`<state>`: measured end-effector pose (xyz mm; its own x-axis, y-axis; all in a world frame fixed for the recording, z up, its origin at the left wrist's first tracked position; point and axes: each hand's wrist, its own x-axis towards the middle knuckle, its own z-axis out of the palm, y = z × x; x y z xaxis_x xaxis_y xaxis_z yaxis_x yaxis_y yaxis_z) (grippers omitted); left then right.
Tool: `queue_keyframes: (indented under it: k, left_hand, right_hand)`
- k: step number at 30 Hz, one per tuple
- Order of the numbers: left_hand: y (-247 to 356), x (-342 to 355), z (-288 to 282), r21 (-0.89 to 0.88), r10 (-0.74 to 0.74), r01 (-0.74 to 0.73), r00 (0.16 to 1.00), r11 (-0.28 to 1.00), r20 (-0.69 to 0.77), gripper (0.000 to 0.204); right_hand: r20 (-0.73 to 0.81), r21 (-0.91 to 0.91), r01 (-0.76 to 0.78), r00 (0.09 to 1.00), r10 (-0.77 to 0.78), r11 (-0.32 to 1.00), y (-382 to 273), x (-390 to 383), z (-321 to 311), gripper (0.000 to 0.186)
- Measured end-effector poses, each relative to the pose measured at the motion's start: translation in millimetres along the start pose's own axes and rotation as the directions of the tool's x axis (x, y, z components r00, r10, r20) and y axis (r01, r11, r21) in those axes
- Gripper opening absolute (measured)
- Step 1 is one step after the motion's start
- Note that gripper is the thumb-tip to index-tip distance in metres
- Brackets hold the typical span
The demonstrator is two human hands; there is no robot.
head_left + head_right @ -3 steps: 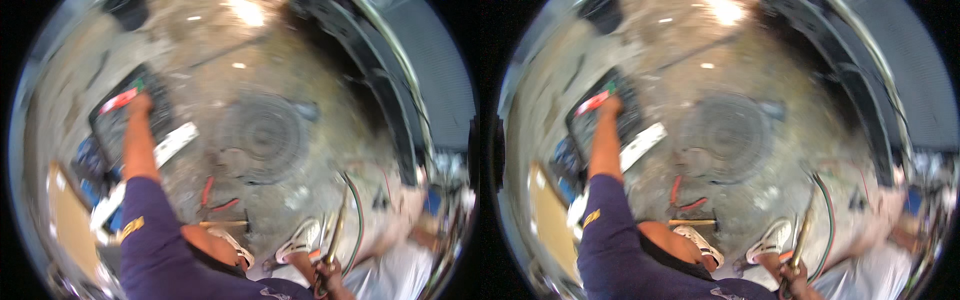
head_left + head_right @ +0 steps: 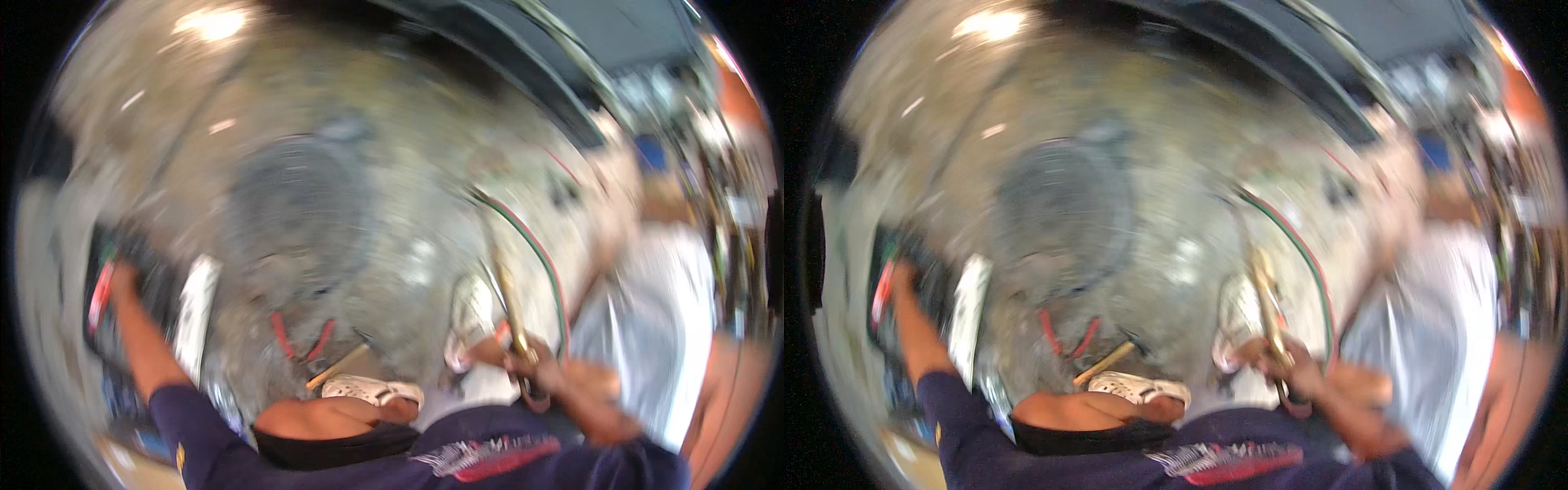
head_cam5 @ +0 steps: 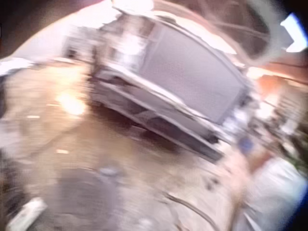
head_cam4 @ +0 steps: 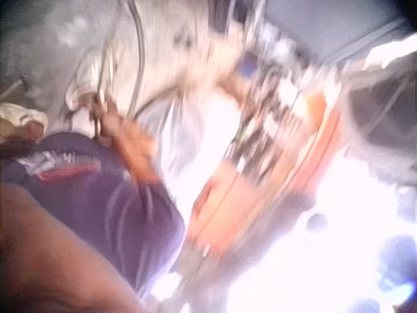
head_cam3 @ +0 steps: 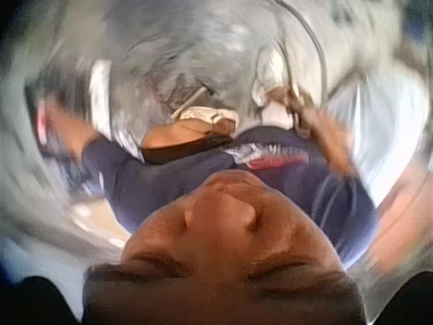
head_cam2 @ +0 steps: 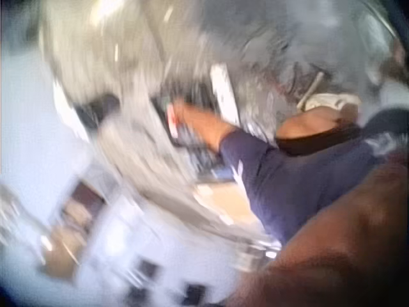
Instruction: The person picks up components from a car seat, sits on the floor to disassemble an air filter housing and blower motor assembly, and uses a torch to heat a plastic part.
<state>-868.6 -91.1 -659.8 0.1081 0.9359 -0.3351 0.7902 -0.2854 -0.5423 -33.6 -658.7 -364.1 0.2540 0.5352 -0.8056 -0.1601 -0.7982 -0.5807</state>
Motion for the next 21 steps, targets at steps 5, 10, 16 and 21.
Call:
queue_keyframes:
  k: [5,10,16,21]
  left_hand:
    - [177,13,17,-0.345,-0.144,0.261,0.934,0.902,0.328,0.045]
    - [135,-25,-19,-0.342,-0.188,0.298,0.928,0.891,0.321,0.047]
    - [107,-85,-70,-0.747,-0.385,0.112,0.901,0.655,-0.202,0.058]
    - [18,-126,-94,-0.989,-0.484,-0.143,0.863,0.039,-0.144,0.055]
  right_hand:
    - [-0.186,0.046,-0.134,0.972,0.141,0.99,-14,-56,24,0.036]
    - [-0.222,0.067,-0.105,0.968,0.117,0.992,1,-66,35,0.037]
    - [-0.235,-0.036,0.007,0.972,-0.015,0.999,-56,-65,20,0.03]
    - [-0.099,-0.189,0.312,0.937,-0.335,0.931,-118,-60,-12,0.036]
